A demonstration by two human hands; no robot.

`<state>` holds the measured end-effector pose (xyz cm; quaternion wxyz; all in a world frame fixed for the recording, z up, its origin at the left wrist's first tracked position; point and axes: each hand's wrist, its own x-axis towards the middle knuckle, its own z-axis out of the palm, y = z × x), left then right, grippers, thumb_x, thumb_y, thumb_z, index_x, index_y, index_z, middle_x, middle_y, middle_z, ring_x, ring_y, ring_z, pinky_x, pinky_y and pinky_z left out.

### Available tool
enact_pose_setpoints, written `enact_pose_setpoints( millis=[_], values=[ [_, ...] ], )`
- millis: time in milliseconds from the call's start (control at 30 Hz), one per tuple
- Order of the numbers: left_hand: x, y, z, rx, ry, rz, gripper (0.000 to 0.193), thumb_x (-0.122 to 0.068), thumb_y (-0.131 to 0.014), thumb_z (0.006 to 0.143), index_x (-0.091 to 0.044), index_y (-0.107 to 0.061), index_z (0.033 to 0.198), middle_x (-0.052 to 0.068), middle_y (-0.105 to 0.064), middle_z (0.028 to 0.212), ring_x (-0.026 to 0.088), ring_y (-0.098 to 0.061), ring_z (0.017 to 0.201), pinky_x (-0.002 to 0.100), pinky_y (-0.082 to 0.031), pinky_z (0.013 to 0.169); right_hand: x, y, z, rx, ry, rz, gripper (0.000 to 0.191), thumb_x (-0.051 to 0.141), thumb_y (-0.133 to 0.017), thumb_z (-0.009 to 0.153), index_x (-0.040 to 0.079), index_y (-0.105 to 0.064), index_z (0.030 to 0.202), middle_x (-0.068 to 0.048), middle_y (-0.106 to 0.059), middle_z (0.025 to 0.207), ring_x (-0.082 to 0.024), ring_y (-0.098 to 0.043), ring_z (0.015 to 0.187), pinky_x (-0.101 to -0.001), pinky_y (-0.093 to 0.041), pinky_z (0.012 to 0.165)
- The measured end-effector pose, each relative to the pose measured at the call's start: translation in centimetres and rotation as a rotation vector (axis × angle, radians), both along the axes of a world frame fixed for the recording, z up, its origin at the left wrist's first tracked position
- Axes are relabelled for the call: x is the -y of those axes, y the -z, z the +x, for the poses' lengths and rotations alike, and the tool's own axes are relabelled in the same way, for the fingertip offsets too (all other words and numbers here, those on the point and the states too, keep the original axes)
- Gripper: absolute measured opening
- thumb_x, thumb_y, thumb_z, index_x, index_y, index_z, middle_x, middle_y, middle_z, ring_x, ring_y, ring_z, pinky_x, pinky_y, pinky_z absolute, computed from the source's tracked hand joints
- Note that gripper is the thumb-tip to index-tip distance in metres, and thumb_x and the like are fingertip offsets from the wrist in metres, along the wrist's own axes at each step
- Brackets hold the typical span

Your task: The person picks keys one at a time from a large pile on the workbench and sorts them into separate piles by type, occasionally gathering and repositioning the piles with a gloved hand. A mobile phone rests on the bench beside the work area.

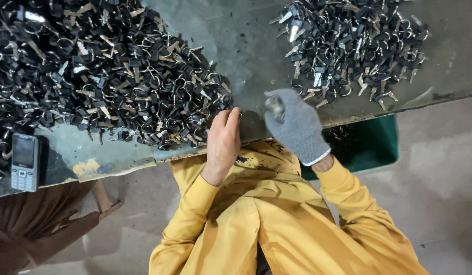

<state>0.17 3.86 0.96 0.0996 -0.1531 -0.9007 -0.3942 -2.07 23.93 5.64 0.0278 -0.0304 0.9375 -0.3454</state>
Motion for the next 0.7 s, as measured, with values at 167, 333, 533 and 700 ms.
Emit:
enact_pose_setpoints(
  millis=[167, 333, 533, 700],
  values=[
    [-0.3, 0.1, -0.1, 0.616, 0.087, 0.719, 0.031, 0.005, -0.07, 0.09, 0.001, -0.069, 0.12, 0.017, -0.065, 0.098, 0.039, -0.064, 0.084, 0.043, -0.055, 0.075, 0.4, 0.8, 0.2, 0.045, -0.207, -0.336, 0.053, 0.022, -0.079, 0.082, 0.008, -0.056, 0.128, -0.015, -0.071, 0.105, -0.033, -0.075, 0.094, -0.0402, -0.059, 0.078],
    [0.3, 0.2, -1.0, -0.059, 0.065, 0.067, 0.03, 0.004, -0.068, 0.083, -0.005, -0.069, 0.112, 0.013, -0.066, 0.102, 0.035, -0.065, 0.09, 0.041, -0.054, 0.077, 0.4, 0.3, -0.1, -0.245, -0.095, 0.098, 0.035, 0.02, -0.076, 0.093, 0.009, -0.058, 0.12, -0.016, -0.071, 0.102, -0.038, -0.072, 0.087, -0.0453, -0.057, 0.071],
    [-0.2, 0.5, -0.9, 0.012, 0.01, 0.054, 0.021, -0.002, -0.073, 0.089, -0.001, -0.065, 0.109, 0.015, -0.064, 0.092, 0.037, -0.064, 0.084, 0.044, -0.052, 0.071, 2.2, -0.7, 1.5, -0.005, -0.189, 0.27, 0.031, 0.035, -0.07, 0.094, 0.008, -0.058, 0.104, -0.017, -0.07, 0.084, -0.038, -0.071, 0.069, -0.049, -0.055, 0.057],
    [-0.2, 1.0, -0.5, 0.05, 0.007, 0.034, 0.02, 0.001, -0.071, 0.089, 0.0, -0.064, 0.108, 0.016, -0.061, 0.089, 0.039, -0.063, 0.082, 0.045, -0.051, 0.07, 2.4, -0.8, 0.5, 0.043, -0.29, 0.319, 0.029, 0.036, -0.062, 0.097, 0.007, -0.06, 0.103, -0.016, -0.069, 0.076, -0.037, -0.071, 0.063, -0.0491, -0.055, 0.053]
  ],
)
